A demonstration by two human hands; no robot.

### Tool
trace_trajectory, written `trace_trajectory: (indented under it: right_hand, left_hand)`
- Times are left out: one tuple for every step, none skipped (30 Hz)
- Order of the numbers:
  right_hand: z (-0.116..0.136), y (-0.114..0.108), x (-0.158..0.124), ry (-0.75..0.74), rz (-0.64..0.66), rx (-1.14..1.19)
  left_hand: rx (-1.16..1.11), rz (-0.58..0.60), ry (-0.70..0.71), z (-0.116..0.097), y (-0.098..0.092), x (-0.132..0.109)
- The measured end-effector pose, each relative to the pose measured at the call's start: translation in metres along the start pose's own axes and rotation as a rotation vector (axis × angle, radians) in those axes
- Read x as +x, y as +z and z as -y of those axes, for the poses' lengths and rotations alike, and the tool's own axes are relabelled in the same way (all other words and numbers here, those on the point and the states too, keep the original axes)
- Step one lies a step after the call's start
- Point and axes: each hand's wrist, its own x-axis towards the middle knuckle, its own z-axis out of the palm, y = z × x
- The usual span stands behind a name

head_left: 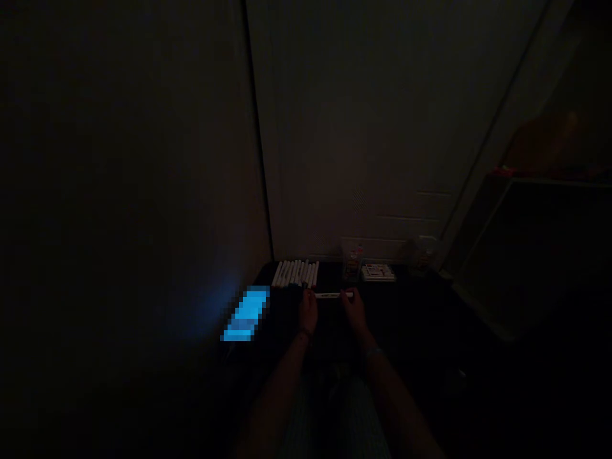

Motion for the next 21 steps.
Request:
trace_trajectory:
  right_hand:
    - [0.0007, -0.0004, -0.0001, 0.005, -0.001, 0.0]
    - [0.0016, -0.0009, -0.0003, 0.011, -0.001, 0.002]
    - [0.0024, -0.0013, -0.0006, 0.017, -0.002, 0.004]
    - [0.0032, -0.0018, -0.0009, 0.022, -0.005, 0.004]
    - [0.0039, -0.0023, -0.0011, 0.026, -0.005, 0.001]
    - [0.0044, -0.0028, -0.0014, 0.026, -0.002, -0.002]
    - [0.0048, -0.0033, -0.0016, 0.023, 0.001, -0.005]
    - [0.0049, -0.0037, -0.0016, 0.019, 0.004, -0.007]
    - [0.0049, -0.004, -0.0015, 0.016, 0.008, -0.009]
    - [0.0048, -0.0042, -0.0013, 0.016, 0.01, -0.009]
    - [0.0046, -0.0042, -0.001, 0.017, 0.01, -0.009]
    - [0.0045, -0.0042, -0.0007, 0.02, 0.007, -0.011]
    - [0.0044, -0.004, -0.0004, 0.023, 0.002, -0.015]
    - [0.0044, -0.0039, -0.0002, 0.026, 0.0, -0.018]
    - [0.0045, -0.0037, -0.0002, 0.028, 0.0, -0.018]
    - [0.0047, -0.0036, -0.0003, 0.027, 0.003, -0.015]
    - [0.005, -0.0034, -0.0005, 0.025, 0.006, -0.012]
    - [0.0052, -0.0033, -0.0008, 0.024, 0.007, -0.009]
    - [0.0055, -0.0032, -0.0011, 0.023, 0.007, -0.008]
    - [0.0056, -0.0032, -0.0013, 0.024, 0.005, -0.01]
    - [0.0058, -0.0031, -0.0014, 0.026, 0.001, -0.014]
  left_hand:
    - [0.005, 0.003, -0.004, -0.0008, -0.0003, -0.0001]
    - [0.006, 0.005, -0.005, -0.0017, -0.0005, -0.0002]
    - [0.003, 0.006, -0.006, -0.0024, -0.0007, -0.0003]
    - [-0.002, 0.005, -0.007, -0.003, -0.0009, -0.0004]
    - [-0.008, 0.001, -0.009, -0.0033, -0.0009, -0.0006]
    - [-0.012, -0.003, -0.008, -0.0035, -0.0008, -0.0007]
    - [-0.014, -0.004, -0.007, -0.0035, -0.0007, -0.0008]
    - [-0.014, -0.005, -0.008, -0.0034, -0.0005, -0.0009]
    - [-0.015, -0.002, -0.009, -0.0032, -0.0003, -0.001]
    - [-0.018, -0.001, -0.008, -0.0029, -0.0001, -0.001]
    - [-0.024, -0.002, -0.005, -0.0026, 0.0001, -0.001]
    - [-0.029, -0.003, -0.002, -0.0023, 0.0002, -0.0009]
    - [-0.03, -0.008, 0.001, -0.0019, 0.0003, -0.0008]
    - [-0.025, -0.009, 0.002, -0.0015, 0.0004, -0.0006]
    - [-0.016, -0.009, 0.001, -0.001, 0.0005, -0.0004]
    - [-0.007, -0.007, 0.001, -0.0006, 0.0005, -0.0001]
    - [0.002, -0.001, 0.005, -0.0001, 0.0004, 0.0002]
    - [0.009, 0.003, 0.009, 0.0003, 0.0004, 0.0005]
    - [0.013, 0.007, 0.015, 0.0006, 0.0003, 0.0008]
    - [0.015, 0.01, 0.023, 0.0007, 0.0003, 0.001]
    - [0.017, 0.013, 0.029, 0.0008, 0.0002, 0.0011]
